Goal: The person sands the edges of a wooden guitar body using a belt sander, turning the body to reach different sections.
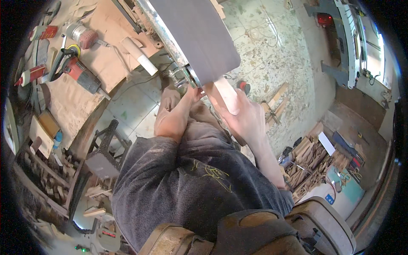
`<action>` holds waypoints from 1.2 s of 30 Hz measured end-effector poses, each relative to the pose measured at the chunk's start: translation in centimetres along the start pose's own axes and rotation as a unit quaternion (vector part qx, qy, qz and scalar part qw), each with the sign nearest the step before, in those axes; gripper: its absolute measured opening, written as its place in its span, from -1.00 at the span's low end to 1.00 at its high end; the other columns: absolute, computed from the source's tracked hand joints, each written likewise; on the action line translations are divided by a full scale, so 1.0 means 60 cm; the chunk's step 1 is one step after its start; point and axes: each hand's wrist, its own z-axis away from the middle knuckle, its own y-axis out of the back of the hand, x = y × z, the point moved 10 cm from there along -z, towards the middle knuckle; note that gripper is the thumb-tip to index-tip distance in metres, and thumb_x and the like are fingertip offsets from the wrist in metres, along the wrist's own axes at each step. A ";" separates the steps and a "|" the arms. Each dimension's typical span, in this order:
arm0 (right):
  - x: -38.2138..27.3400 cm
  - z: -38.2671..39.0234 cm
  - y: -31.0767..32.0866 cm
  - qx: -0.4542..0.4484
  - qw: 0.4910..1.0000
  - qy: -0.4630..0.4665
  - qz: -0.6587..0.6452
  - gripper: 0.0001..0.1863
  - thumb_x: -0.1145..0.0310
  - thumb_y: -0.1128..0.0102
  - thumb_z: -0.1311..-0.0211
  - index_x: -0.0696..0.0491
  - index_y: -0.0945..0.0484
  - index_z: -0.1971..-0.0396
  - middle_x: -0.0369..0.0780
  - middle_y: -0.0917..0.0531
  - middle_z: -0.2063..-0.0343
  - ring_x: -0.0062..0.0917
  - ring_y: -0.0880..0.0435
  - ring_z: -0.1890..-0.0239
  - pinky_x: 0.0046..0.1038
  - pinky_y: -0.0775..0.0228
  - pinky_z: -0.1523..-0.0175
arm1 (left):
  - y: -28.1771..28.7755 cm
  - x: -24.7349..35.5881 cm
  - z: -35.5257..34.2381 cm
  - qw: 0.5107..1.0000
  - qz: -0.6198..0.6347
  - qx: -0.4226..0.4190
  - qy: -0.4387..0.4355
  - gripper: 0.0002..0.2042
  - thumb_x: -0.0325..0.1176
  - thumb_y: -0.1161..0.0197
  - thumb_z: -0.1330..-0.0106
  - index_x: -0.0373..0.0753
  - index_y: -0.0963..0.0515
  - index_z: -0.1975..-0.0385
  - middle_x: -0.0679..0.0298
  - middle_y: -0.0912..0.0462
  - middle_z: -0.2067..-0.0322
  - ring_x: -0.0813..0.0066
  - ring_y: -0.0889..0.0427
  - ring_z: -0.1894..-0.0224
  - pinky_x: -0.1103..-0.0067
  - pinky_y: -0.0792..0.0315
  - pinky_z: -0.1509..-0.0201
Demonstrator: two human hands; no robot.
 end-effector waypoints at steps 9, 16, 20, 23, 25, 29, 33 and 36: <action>-0.070 -0.073 0.006 -0.022 0.997 0.057 0.048 -0.44 -0.10 -0.25 -0.18 0.19 -0.58 0.23 0.07 -0.66 0.55 0.00 -0.70 0.39 -0.12 -0.53 0.27 | -0.010 -0.021 0.033 0.998 -0.009 0.003 0.070 -0.54 0.02 0.22 -0.53 -0.15 -0.48 -0.12 0.23 -0.62 -0.03 0.31 -0.61 -0.05 0.26 -0.60 -0.02; -0.011 0.008 -0.012 -0.019 1.000 -0.014 0.017 -0.53 0.15 -0.28 -0.09 0.15 -0.50 0.07 0.02 -0.69 0.38 -0.06 -0.71 0.36 -0.11 -0.54 0.25 | -0.008 0.015 0.032 1.000 0.015 -0.013 0.013 -0.54 -0.06 0.21 -0.52 -0.22 -0.45 -0.16 0.20 -0.62 -0.01 0.27 -0.60 -0.05 0.29 -0.55 -0.09; 0.012 0.073 0.007 0.047 0.998 0.004 0.028 -0.41 0.12 -0.30 -0.08 0.13 -0.46 -0.08 -0.01 -0.70 0.39 -0.12 -0.72 0.38 -0.13 -0.55 0.26 | -0.019 0.025 0.037 0.999 -0.014 -0.043 -0.006 -0.48 0.08 0.23 -0.50 -0.09 -0.43 -0.23 0.33 -0.49 -0.22 0.37 -0.39 -0.28 0.26 -0.26 -0.34; 0.017 0.101 0.023 0.043 0.999 0.001 0.004 -0.33 0.09 -0.32 -0.08 0.15 -0.43 -0.15 -0.01 -0.71 0.37 -0.17 -0.74 0.39 -0.16 -0.56 0.26 | -0.033 0.048 0.052 0.998 -0.018 -0.048 -0.037 -0.51 0.05 0.21 -0.50 -0.09 -0.43 -0.22 0.33 -0.50 -0.20 0.35 -0.41 -0.25 0.27 -0.23 -0.35; 0.025 0.119 0.041 0.075 0.997 0.005 0.003 -0.31 0.09 -0.36 -0.06 0.16 -0.44 -0.14 0.01 -0.71 0.33 -0.17 -0.74 0.37 -0.18 -0.58 0.26 | -0.056 0.066 0.073 0.998 -0.024 -0.036 -0.050 -0.52 0.02 0.20 -0.50 -0.09 -0.44 -0.21 0.32 -0.51 -0.19 0.34 -0.41 -0.24 0.26 -0.22 -0.35; 0.028 0.137 0.069 0.092 0.995 -0.005 -0.036 -0.32 0.11 -0.40 -0.05 0.18 -0.44 -0.13 0.01 -0.72 0.31 -0.15 -0.75 0.35 -0.20 -0.60 0.25 | -0.087 0.111 0.127 0.997 -0.020 0.046 -0.066 -0.53 -0.07 0.17 -0.55 -0.26 -0.39 -0.23 0.17 -0.55 -0.13 0.19 -0.51 -0.18 0.21 -0.39 -0.28; 0.006 0.162 0.094 0.150 0.985 0.063 -0.058 -0.33 0.18 -0.47 0.01 0.16 -0.48 -0.10 -0.03 -0.73 0.30 -0.20 -0.76 0.34 -0.24 -0.62 0.24 | -0.074 0.157 0.119 0.990 -0.013 0.012 -0.138 -0.55 -0.09 0.16 -0.54 -0.22 -0.37 -0.26 0.19 -0.47 -0.23 0.25 -0.43 -0.25 0.24 -0.31 -0.34; 0.001 0.180 0.120 0.180 0.980 0.069 -0.044 -0.34 0.20 -0.51 0.06 0.14 -0.52 -0.08 -0.04 -0.73 0.31 -0.24 -0.77 0.34 -0.30 -0.62 0.25 | -0.093 0.177 0.131 0.990 -0.029 0.015 -0.139 -0.58 -0.12 0.14 -0.53 -0.15 -0.39 -0.26 0.25 -0.46 -0.23 0.28 -0.44 -0.23 0.29 -0.32 -0.30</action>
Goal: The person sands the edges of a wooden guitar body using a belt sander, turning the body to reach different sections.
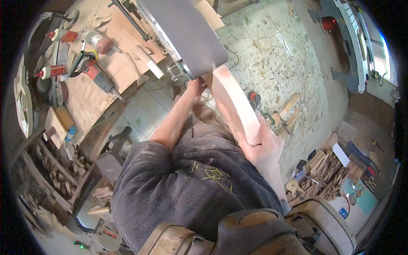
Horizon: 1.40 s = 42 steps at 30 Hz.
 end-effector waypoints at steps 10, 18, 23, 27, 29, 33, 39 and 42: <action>-0.029 0.011 0.091 0.073 0.996 0.041 0.012 -0.38 0.34 -0.54 0.18 0.13 -0.59 0.00 -0.08 -0.74 0.41 -0.28 -0.78 0.42 -0.40 -0.60 0.30 | -0.063 0.092 0.089 0.994 -0.010 0.017 -0.110 -0.66 -0.15 0.00 -0.51 -0.08 -0.43 -0.18 0.31 -0.50 -0.16 0.34 -0.44 -0.17 0.34 -0.34 -0.20; -0.041 0.049 0.189 0.077 0.993 0.051 0.070 -0.32 0.25 -0.60 0.30 0.21 -0.61 0.07 -0.10 -0.71 0.50 -0.32 -0.75 0.49 -0.43 -0.56 0.33 | -0.148 0.110 0.179 0.993 -0.031 -0.048 -0.102 -0.65 -0.16 0.10 -0.54 -0.16 -0.41 -0.18 0.30 -0.47 -0.19 0.35 -0.42 -0.20 0.26 -0.27 -0.27; -0.020 0.084 0.269 0.089 0.994 -0.013 0.061 -0.37 0.22 -0.57 0.43 0.21 -0.66 0.21 -0.11 -0.71 0.53 -0.37 -0.73 0.49 -0.46 -0.51 0.31 | -0.201 0.086 0.248 0.992 -0.031 -0.100 -0.074 -0.47 0.01 0.24 -0.59 -0.25 -0.25 -0.34 0.16 -0.34 -0.33 0.26 -0.27 -0.37 0.19 -0.09 -0.46; -0.025 0.099 0.319 0.114 0.991 -0.060 0.029 -0.38 0.22 -0.49 0.48 0.25 -0.64 0.27 -0.15 -0.71 0.53 -0.45 -0.71 0.49 -0.49 -0.50 0.29 | -0.227 0.084 0.292 0.991 -0.026 -0.108 -0.077 -0.46 0.03 0.25 -0.59 -0.24 -0.24 -0.35 0.17 -0.34 -0.33 0.26 -0.26 -0.37 0.19 -0.09 -0.45; -0.034 0.097 0.328 0.113 0.992 -0.056 0.014 -0.37 0.22 -0.48 0.48 0.28 -0.64 0.27 -0.17 -0.72 0.52 -0.47 -0.71 0.48 -0.49 -0.50 0.28 | -0.228 0.086 0.305 0.990 -0.025 -0.111 -0.085 -0.46 0.04 0.26 -0.59 -0.21 -0.23 -0.36 0.19 -0.34 -0.33 0.26 -0.25 -0.38 0.20 -0.10 -0.44; -0.047 0.096 0.333 0.105 0.992 -0.042 0.056 -0.34 0.20 -0.49 0.49 0.28 -0.64 0.24 -0.15 -0.72 0.51 -0.46 -0.71 0.49 -0.51 -0.50 0.28 | -0.239 0.084 0.292 0.989 -0.028 -0.125 -0.080 -0.47 0.04 0.26 -0.59 -0.19 -0.26 -0.34 0.21 -0.37 -0.30 0.28 -0.27 -0.35 0.22 -0.14 -0.40; -0.055 0.057 0.258 0.033 0.998 -0.014 0.052 -0.34 0.28 -0.57 0.33 0.26 -0.61 0.10 -0.06 -0.73 0.45 -0.33 -0.79 0.39 -0.42 -0.58 0.22 | -0.172 0.080 0.235 0.994 -0.006 -0.070 -0.083 -0.53 -0.02 0.18 -0.58 -0.23 -0.40 -0.22 0.27 -0.53 -0.12 0.40 -0.44 -0.14 0.33 -0.29 -0.25; -0.061 0.042 0.224 0.036 0.998 0.024 0.051 -0.33 0.27 -0.57 0.30 0.25 -0.60 0.07 -0.06 -0.73 0.44 -0.31 -0.79 0.39 -0.41 -0.59 0.23 | -0.157 0.090 0.211 0.994 -0.003 -0.074 -0.083 -0.60 -0.12 0.14 -0.55 -0.24 -0.42 -0.18 0.25 -0.53 -0.10 0.37 -0.45 -0.12 0.33 -0.30 -0.23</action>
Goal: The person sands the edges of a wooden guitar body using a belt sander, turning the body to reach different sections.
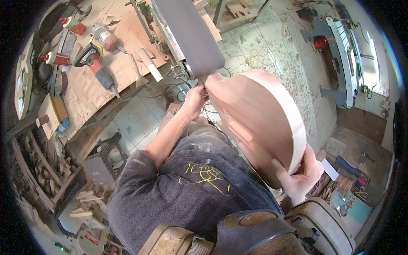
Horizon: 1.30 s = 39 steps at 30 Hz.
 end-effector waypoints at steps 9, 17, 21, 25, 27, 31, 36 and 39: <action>-0.009 -0.030 -0.086 -0.017 1.000 0.005 -0.024 -0.33 0.27 -0.56 0.21 0.15 -0.57 -0.01 -0.10 -0.72 0.44 -0.31 -0.77 0.42 -0.41 -0.57 0.28 | 0.099 -0.011 -0.079 0.999 0.005 0.041 -0.015 -0.66 -0.31 0.15 -0.55 -0.20 -0.38 -0.23 0.22 -0.47 -0.18 0.29 -0.44 -0.15 0.23 -0.32 -0.24; 0.000 -0.039 -0.119 -0.016 0.999 0.000 -0.033 -0.37 0.29 -0.49 0.14 0.08 -0.56 -0.05 -0.10 -0.71 0.44 -0.32 -0.76 0.42 -0.41 -0.57 0.27 | 0.097 -0.025 -0.113 0.998 0.029 0.035 -0.041 -0.67 -0.29 0.08 -0.54 -0.11 -0.38 -0.24 0.26 -0.46 -0.21 0.29 -0.46 -0.14 0.19 -0.37 -0.21; 0.013 -0.037 -0.141 -0.005 0.999 0.009 -0.052 -0.39 0.30 -0.48 0.11 0.06 -0.56 -0.06 -0.12 -0.70 0.44 -0.35 -0.75 0.45 -0.44 -0.55 0.29 | 0.102 -0.037 -0.128 0.999 0.037 0.016 -0.018 -0.63 -0.15 0.08 -0.54 -0.05 -0.36 -0.26 0.27 -0.42 -0.24 0.27 -0.45 -0.16 0.21 -0.37 -0.18; 0.019 -0.035 -0.158 -0.003 0.998 -0.003 -0.055 -0.39 0.29 -0.48 0.10 0.08 -0.56 -0.06 -0.11 -0.71 0.42 -0.36 -0.76 0.44 -0.46 -0.55 0.30 | 0.107 -0.043 -0.137 0.999 0.032 0.020 -0.016 -0.60 -0.08 0.05 -0.52 -0.05 -0.35 -0.27 0.25 -0.42 -0.23 0.24 -0.46 -0.16 0.22 -0.37 -0.16; 0.027 -0.034 -0.165 0.004 0.999 0.010 -0.050 -0.38 0.28 -0.50 0.10 0.08 -0.56 -0.06 -0.10 -0.72 0.40 -0.36 -0.77 0.43 -0.46 -0.56 0.28 | 0.113 -0.049 -0.144 0.999 0.037 0.015 -0.015 -0.59 -0.07 0.03 -0.51 -0.06 -0.35 -0.27 0.24 -0.44 -0.21 0.25 -0.46 -0.16 0.23 -0.38 -0.16; 0.039 -0.036 -0.188 -0.023 0.999 -0.002 -0.048 -0.35 0.24 -0.53 0.08 0.11 -0.54 -0.07 -0.10 -0.74 0.36 -0.33 -0.79 0.36 -0.45 -0.59 0.23 | 0.133 -0.077 -0.160 0.998 0.055 0.039 -0.011 -0.59 -0.08 -0.02 -0.48 -0.09 -0.38 -0.23 0.25 -0.49 -0.12 0.27 -0.47 -0.13 0.26 -0.37 -0.15; 0.051 -0.034 -0.211 -0.015 0.998 -0.008 -0.061 -0.39 0.23 -0.53 0.03 0.13 -0.54 -0.05 -0.10 -0.75 0.32 -0.32 -0.79 0.30 -0.42 -0.60 0.19 | 0.154 -0.093 -0.173 0.995 0.071 0.066 0.000 -0.64 -0.12 0.00 -0.48 -0.12 -0.44 -0.16 0.28 -0.52 -0.06 0.34 -0.49 -0.03 0.32 -0.36 -0.12; 0.059 -0.036 -0.227 -0.028 0.998 -0.019 -0.059 -0.40 0.23 -0.52 0.00 0.14 -0.54 -0.05 -0.08 -0.75 0.30 -0.31 -0.79 0.28 -0.41 -0.60 0.18 | 0.162 -0.104 -0.177 0.993 0.073 0.085 0.022 -0.66 -0.15 0.05 -0.50 -0.14 -0.48 -0.12 0.28 -0.54 -0.03 0.38 -0.49 0.01 0.37 -0.35 -0.10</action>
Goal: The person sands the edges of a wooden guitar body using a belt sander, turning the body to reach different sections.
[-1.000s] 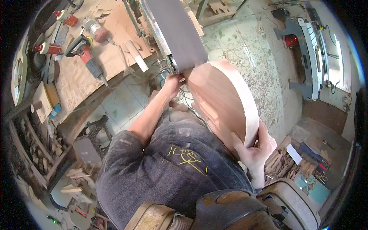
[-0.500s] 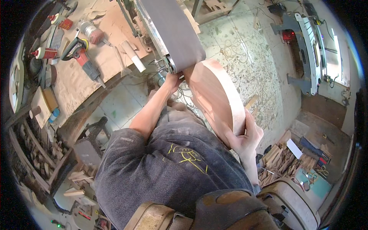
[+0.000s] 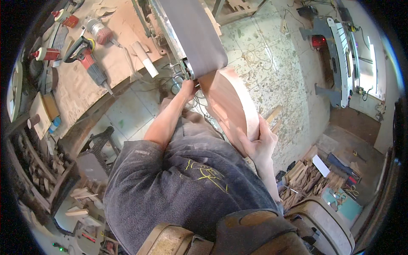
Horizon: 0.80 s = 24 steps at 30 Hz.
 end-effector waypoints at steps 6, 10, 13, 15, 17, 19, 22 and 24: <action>0.018 -0.007 -0.040 -0.007 1.000 0.002 -0.018 -0.38 0.26 -0.49 0.04 0.24 -0.53 -0.04 0.00 -0.72 0.35 -0.28 -0.77 0.30 -0.40 -0.57 0.20 | 0.067 -0.042 -0.055 1.000 -0.008 0.023 0.020 -0.66 -0.17 0.09 -0.50 -0.16 -0.51 -0.09 0.31 -0.58 0.03 0.41 -0.50 0.05 0.41 -0.37 -0.02; 0.024 -0.010 -0.056 -0.009 1.000 0.003 -0.004 -0.37 0.24 -0.49 0.03 0.27 -0.52 -0.02 0.00 -0.71 0.36 -0.24 -0.76 0.31 -0.37 -0.56 0.21 | 0.069 -0.045 -0.059 0.999 -0.009 0.037 0.013 -0.72 -0.08 0.02 -0.48 -0.09 -0.54 0.09 0.37 -0.60 0.17 0.45 -0.51 0.15 0.41 -0.38 0.08; 0.033 -0.012 -0.072 -0.033 0.999 -0.029 -0.012 -0.36 0.23 -0.49 0.02 0.28 -0.51 -0.02 0.01 -0.71 0.36 -0.23 -0.76 0.30 -0.36 -0.57 0.20 | 0.077 -0.049 -0.068 0.999 -0.001 0.051 -0.002 -0.74 -0.10 0.01 -0.47 -0.09 -0.55 0.15 0.37 -0.61 0.22 0.46 -0.51 0.21 0.43 -0.39 0.13; 0.030 -0.016 -0.079 -0.029 0.999 -0.012 0.001 -0.39 0.18 -0.48 -0.02 0.22 -0.52 -0.02 0.01 -0.72 0.34 -0.22 -0.77 0.32 -0.35 -0.58 0.23 | 0.090 -0.059 -0.082 0.999 0.003 0.048 0.001 -0.75 -0.11 0.01 -0.47 -0.09 -0.55 0.16 0.37 -0.61 0.25 0.45 -0.52 0.23 0.44 -0.38 0.14; 0.031 -0.020 -0.087 -0.026 1.000 0.004 0.013 -0.42 0.13 -0.47 -0.06 0.16 -0.53 -0.02 0.00 -0.72 0.33 -0.21 -0.77 0.33 -0.34 -0.60 0.26 | 0.107 -0.072 -0.094 0.999 0.005 0.045 0.005 -0.75 -0.11 0.01 -0.47 -0.09 -0.54 0.17 0.36 -0.61 0.27 0.44 -0.52 0.25 0.46 -0.38 0.15; 0.032 -0.026 -0.094 -0.023 0.999 0.012 0.022 -0.41 0.11 -0.45 -0.07 0.20 -0.53 0.00 0.01 -0.72 0.36 -0.19 -0.76 0.34 -0.33 -0.60 0.26 | 0.124 -0.095 -0.101 0.997 -0.013 0.058 0.041 -0.76 -0.13 0.02 -0.46 -0.09 -0.54 0.20 0.37 -0.60 0.32 0.45 -0.52 0.30 0.48 -0.39 0.18; 0.044 -0.032 -0.107 -0.056 0.998 -0.025 0.028 -0.37 0.19 -0.46 -0.01 0.29 -0.51 -0.02 0.07 -0.69 0.27 -0.18 -0.75 0.25 -0.32 -0.57 0.15 | 0.130 -0.119 -0.105 0.997 -0.011 0.045 0.055 -0.78 -0.16 0.04 -0.45 -0.09 -0.53 0.23 0.36 -0.58 0.36 0.47 -0.52 0.30 0.48 -0.40 0.20; 0.033 -0.046 -0.112 -0.070 0.997 -0.014 0.011 -0.36 0.18 -0.45 -0.01 0.29 -0.51 -0.02 0.06 -0.70 0.28 -0.16 -0.75 0.26 -0.31 -0.57 0.16 | 0.147 -0.136 -0.102 0.996 -0.014 0.064 0.067 -0.77 -0.17 0.06 -0.45 -0.09 -0.53 0.24 0.36 -0.58 0.38 0.47 -0.52 0.31 0.47 -0.41 0.20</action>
